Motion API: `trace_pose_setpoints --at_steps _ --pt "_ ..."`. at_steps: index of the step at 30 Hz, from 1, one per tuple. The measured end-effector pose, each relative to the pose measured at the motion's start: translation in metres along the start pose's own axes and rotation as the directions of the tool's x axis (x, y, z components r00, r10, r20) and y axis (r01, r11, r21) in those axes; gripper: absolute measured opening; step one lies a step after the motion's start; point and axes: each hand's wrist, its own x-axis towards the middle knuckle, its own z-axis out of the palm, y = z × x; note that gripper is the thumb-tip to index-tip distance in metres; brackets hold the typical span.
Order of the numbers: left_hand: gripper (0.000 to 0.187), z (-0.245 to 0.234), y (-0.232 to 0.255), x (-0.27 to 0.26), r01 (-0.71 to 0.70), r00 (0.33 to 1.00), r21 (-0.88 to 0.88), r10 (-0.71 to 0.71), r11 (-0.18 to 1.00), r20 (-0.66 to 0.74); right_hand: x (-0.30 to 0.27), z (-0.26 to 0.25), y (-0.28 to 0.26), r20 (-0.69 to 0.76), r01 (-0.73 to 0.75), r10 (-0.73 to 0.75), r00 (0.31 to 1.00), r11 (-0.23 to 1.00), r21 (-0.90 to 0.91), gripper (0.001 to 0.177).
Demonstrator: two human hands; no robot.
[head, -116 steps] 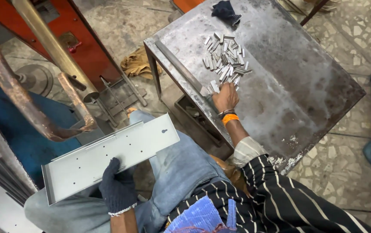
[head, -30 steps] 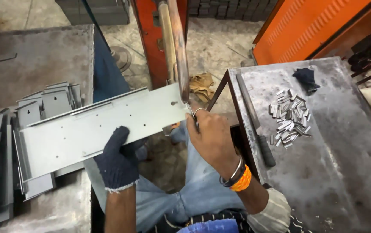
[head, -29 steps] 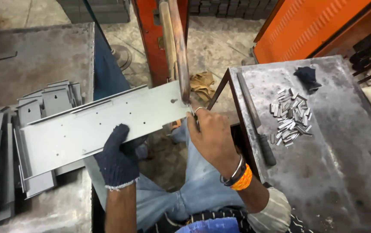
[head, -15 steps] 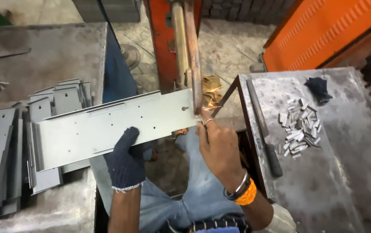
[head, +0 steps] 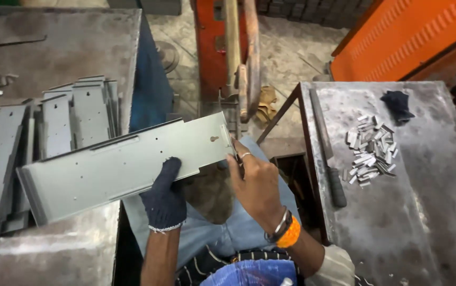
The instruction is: The recorder is spot welding small metal brackets onto larger metal plates at an industrial workstation.
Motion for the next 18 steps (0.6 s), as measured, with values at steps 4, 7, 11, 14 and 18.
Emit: trace_pose_setpoints --at_steps 4,7,11,14,18 --pt "0.043 0.006 0.029 0.003 0.065 0.954 -0.017 -0.067 0.998 -0.294 0.013 0.038 0.013 0.148 0.073 -0.039 0.988 0.971 -0.229 0.025" --pt "0.043 -0.040 0.016 0.007 0.018 0.915 0.062 0.009 0.998 -0.403 0.016 0.038 -0.006 0.388 0.153 -0.028 0.921 0.943 -0.297 0.035" --pt "0.040 -0.131 0.005 0.005 -0.009 0.803 -0.330 -0.189 0.944 -0.564 0.011 0.030 -0.039 0.617 0.141 -0.057 0.785 0.986 -0.088 0.034" --pt "0.039 -0.219 -0.004 -0.020 -0.103 0.736 -0.437 -0.227 0.894 -0.638 0.004 0.045 -0.042 0.673 0.071 -0.010 0.739 0.995 -0.063 0.030" --pt "0.039 -0.390 -0.067 -0.076 -0.139 0.592 -0.350 -0.206 0.927 -0.780 -0.007 0.068 -0.033 0.711 0.106 -0.075 0.700 0.994 0.000 0.028"
